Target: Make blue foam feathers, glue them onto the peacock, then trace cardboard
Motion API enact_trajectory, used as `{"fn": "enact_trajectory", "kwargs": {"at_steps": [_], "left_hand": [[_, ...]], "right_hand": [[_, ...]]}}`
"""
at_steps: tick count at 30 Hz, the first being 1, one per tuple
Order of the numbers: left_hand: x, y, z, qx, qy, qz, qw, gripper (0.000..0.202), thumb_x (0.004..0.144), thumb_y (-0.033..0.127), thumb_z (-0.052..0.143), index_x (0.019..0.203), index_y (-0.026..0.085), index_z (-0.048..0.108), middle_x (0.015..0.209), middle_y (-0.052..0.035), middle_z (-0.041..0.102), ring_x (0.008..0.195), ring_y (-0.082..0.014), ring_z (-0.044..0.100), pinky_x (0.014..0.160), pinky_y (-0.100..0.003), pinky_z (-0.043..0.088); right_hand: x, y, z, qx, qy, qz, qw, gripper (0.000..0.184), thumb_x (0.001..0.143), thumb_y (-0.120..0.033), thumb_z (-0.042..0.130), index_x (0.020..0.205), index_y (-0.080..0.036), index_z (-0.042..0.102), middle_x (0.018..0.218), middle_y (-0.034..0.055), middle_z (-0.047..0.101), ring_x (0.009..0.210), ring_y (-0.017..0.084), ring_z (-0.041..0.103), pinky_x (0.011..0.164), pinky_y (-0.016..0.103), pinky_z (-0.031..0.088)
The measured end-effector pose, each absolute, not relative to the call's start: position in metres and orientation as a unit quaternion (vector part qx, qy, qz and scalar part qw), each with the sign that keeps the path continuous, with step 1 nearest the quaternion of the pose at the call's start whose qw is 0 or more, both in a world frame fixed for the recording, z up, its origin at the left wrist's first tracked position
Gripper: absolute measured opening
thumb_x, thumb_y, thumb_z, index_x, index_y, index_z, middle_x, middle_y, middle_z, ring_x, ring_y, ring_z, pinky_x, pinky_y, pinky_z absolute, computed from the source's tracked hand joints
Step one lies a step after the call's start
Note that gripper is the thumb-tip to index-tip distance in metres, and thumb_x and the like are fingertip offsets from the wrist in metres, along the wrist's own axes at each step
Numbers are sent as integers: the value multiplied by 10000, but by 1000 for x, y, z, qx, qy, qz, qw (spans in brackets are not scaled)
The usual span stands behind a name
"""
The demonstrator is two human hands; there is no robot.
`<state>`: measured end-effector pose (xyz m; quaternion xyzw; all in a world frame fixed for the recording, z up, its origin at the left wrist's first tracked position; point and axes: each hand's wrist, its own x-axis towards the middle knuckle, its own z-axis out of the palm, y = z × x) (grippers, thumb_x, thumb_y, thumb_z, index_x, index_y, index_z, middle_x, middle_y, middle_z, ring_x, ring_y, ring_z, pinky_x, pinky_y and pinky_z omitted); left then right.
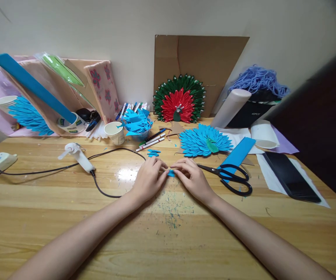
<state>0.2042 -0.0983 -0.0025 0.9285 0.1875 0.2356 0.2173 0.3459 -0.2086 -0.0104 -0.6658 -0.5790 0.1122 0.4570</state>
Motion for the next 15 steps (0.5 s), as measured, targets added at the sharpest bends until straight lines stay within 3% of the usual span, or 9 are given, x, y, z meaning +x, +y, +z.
{"fn": "enact_trajectory", "kwargs": {"at_steps": [5, 15], "left_hand": [[203, -98, -3, 917, 176, 280, 224, 125, 850, 248, 517, 862, 181, 622, 871, -53, 590, 841, -187, 524, 716, -326, 435], [201, -98, -1, 901, 203, 292, 246, 102, 829, 220, 525, 817, 187, 621, 854, -49, 598, 853, -191, 536, 735, -332, 438]], "right_hand": [[345, -210, -9, -626, -624, 87, 459, 319, 852, -76, 450, 1044, -245, 642, 949, 61, 592, 932, 200, 527, 817, 376, 447], [346, -210, -11, -602, -656, 106, 441, 403, 875, -102, 431, 1187, -315, 569, 1079, 61, 573, 1033, 197, 511, 872, 395, 443]]}}
